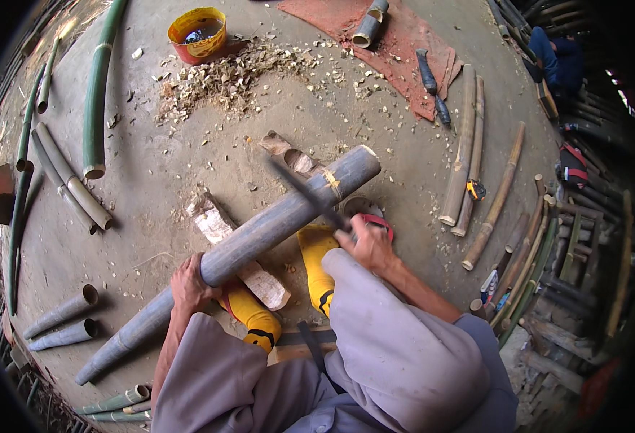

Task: The person cuts a bamboo pole by hand using a knife, rotating the pole and making repeated scoring cuts around its circumference.

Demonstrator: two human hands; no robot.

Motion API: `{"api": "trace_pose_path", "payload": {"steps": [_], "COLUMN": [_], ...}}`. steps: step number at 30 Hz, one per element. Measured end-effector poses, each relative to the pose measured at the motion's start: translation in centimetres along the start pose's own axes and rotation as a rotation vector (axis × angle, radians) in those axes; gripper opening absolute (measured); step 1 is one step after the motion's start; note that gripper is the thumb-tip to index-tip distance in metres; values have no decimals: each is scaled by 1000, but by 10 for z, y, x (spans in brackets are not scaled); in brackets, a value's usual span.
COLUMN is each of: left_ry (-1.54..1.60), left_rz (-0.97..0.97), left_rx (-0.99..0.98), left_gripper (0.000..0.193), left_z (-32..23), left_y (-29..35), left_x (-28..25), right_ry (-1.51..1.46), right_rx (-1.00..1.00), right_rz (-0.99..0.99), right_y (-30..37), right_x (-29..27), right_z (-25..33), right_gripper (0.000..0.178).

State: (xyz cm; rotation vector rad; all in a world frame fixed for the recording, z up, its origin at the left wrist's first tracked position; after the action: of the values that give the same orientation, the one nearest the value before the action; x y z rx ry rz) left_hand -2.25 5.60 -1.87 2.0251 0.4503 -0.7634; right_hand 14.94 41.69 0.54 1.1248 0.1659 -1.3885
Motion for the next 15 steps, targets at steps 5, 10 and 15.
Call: {"api": "trace_pose_path", "payload": {"steps": [5, 10, 15], "left_ry": [85, -114, -80], "left_rz": [170, -293, -129], "left_rx": [-49, 1, -32], "left_gripper": [72, 72, 73], "left_z": [-4, -11, -6], "left_y": [-11, 14, 6], "left_x": [-4, 18, 15], "right_ry": [-290, -163, -127], "right_rx": [139, 78, -9], "right_rz": [-99, -232, -49], "right_y": [-1, -11, 12], "right_x": [-11, -22, 1], "right_z": [10, -13, 8], "right_gripper": [50, 45, 45]}}
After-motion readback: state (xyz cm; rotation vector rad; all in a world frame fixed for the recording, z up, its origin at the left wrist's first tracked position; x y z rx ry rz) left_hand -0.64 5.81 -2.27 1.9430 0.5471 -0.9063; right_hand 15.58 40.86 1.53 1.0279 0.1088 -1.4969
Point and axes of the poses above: each hand's wrist, its own y-axis away from the middle knuckle, its own x-axis out of the palm, z = x × y, the point moved 5 cm from there along -y, towards the middle knuckle, and after that the axes turned 13 degrees about z, right-handed, at the moved point
